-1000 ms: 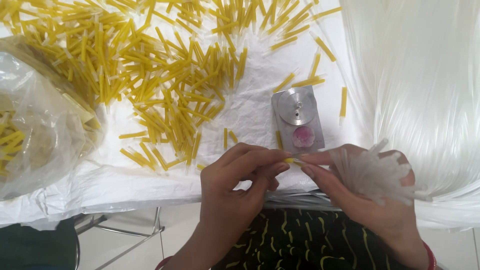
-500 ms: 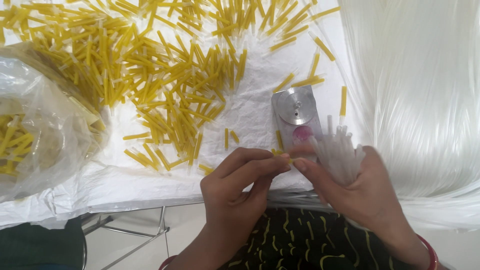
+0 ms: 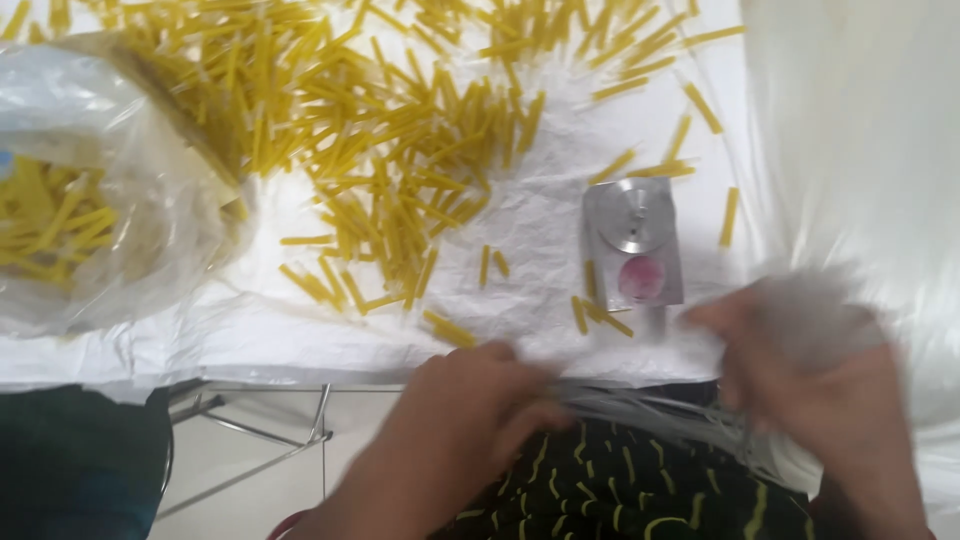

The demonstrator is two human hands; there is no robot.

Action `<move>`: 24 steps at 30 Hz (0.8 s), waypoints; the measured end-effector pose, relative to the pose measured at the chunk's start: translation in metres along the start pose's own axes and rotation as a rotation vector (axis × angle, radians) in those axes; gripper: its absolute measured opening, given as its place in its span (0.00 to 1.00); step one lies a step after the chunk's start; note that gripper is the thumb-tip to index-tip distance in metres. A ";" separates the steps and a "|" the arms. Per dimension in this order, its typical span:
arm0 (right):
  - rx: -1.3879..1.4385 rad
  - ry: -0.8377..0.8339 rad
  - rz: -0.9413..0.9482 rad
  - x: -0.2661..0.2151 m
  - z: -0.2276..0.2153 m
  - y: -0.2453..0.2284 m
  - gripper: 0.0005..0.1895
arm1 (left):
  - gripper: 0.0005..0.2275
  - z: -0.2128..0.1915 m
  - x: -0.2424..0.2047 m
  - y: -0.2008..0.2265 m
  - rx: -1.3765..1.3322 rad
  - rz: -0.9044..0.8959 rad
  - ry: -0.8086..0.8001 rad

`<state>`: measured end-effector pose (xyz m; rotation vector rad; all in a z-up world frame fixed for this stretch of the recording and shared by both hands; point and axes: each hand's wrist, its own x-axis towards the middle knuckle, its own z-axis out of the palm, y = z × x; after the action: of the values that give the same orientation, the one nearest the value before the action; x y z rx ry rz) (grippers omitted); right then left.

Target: The person repeatedly picks a short yellow tube and a longer clear tube, inserts the yellow tube into the clear tube, and places the assembled pair on the table. The process is repeated continuously throughout the clip.

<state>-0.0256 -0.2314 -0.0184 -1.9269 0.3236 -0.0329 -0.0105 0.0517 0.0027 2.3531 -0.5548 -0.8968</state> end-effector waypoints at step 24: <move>-0.051 -0.191 0.064 -0.010 0.021 -0.040 0.08 | 0.09 -0.025 0.034 -0.021 0.016 0.136 0.804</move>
<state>-0.0230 -0.1969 0.0118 -1.9512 0.2597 0.2021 0.0338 0.0580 -0.0110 2.3916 -0.3672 0.1456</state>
